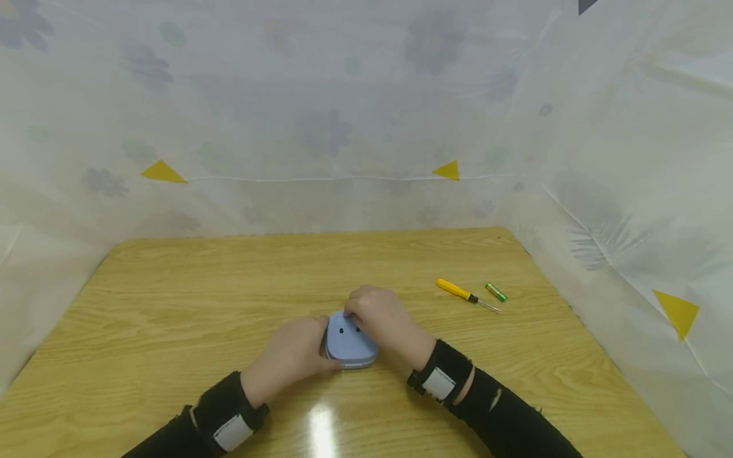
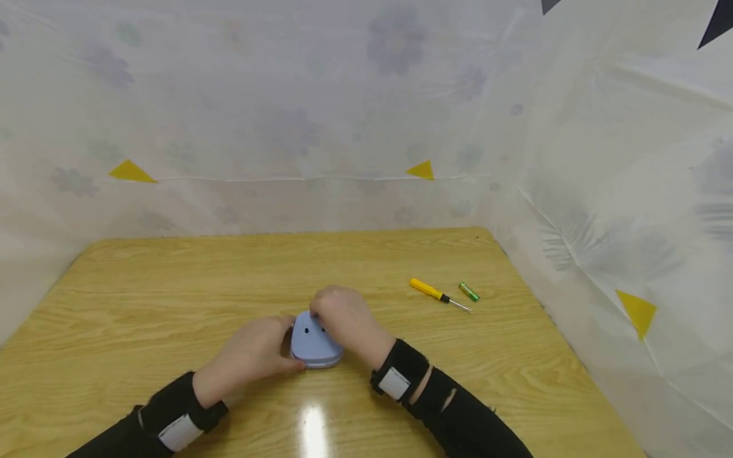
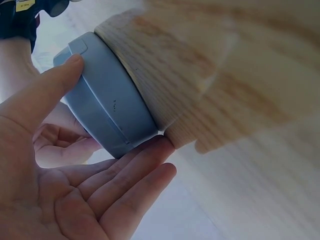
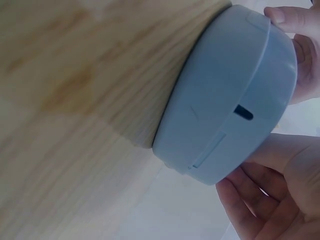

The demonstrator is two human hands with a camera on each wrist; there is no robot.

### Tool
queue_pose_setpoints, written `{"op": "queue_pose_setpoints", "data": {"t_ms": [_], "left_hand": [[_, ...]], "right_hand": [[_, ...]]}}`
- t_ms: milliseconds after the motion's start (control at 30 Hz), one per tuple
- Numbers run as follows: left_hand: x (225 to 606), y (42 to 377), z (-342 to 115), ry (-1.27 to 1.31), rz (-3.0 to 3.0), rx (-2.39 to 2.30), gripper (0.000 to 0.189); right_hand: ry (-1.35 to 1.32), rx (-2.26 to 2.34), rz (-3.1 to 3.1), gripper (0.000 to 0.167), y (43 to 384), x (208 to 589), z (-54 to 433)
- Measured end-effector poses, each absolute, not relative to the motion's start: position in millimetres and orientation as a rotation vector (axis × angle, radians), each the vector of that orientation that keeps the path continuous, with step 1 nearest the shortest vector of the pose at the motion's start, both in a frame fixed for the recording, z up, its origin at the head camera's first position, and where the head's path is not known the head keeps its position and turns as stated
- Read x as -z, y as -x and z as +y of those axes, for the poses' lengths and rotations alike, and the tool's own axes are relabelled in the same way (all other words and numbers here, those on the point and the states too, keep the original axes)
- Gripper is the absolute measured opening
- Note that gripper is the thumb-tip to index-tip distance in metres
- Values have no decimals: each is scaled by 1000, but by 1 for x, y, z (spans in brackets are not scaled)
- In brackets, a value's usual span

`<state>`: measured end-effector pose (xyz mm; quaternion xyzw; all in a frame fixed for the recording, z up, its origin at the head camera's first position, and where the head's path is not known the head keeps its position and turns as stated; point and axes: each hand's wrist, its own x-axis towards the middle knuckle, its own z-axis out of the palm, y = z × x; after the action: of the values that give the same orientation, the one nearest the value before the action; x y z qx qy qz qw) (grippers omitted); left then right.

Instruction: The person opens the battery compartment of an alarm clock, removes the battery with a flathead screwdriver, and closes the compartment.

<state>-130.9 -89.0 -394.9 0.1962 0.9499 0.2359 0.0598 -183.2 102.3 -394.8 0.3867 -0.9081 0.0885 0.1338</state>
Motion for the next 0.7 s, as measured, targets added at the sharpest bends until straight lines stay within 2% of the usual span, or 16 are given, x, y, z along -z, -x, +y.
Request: {"op": "queue_pose_setpoints", "data": {"t_ms": [533, 700], "left_hand": [[396, 132, -90, -619, 2887, -710, 65], [397, 132, -90, -624, 2891, -712, 63]], "right_hand": [[-1110, -324, -2665, 6, 180, 392, 107], [-1087, -333, -2665, 11, 179, 387, 116]]}}
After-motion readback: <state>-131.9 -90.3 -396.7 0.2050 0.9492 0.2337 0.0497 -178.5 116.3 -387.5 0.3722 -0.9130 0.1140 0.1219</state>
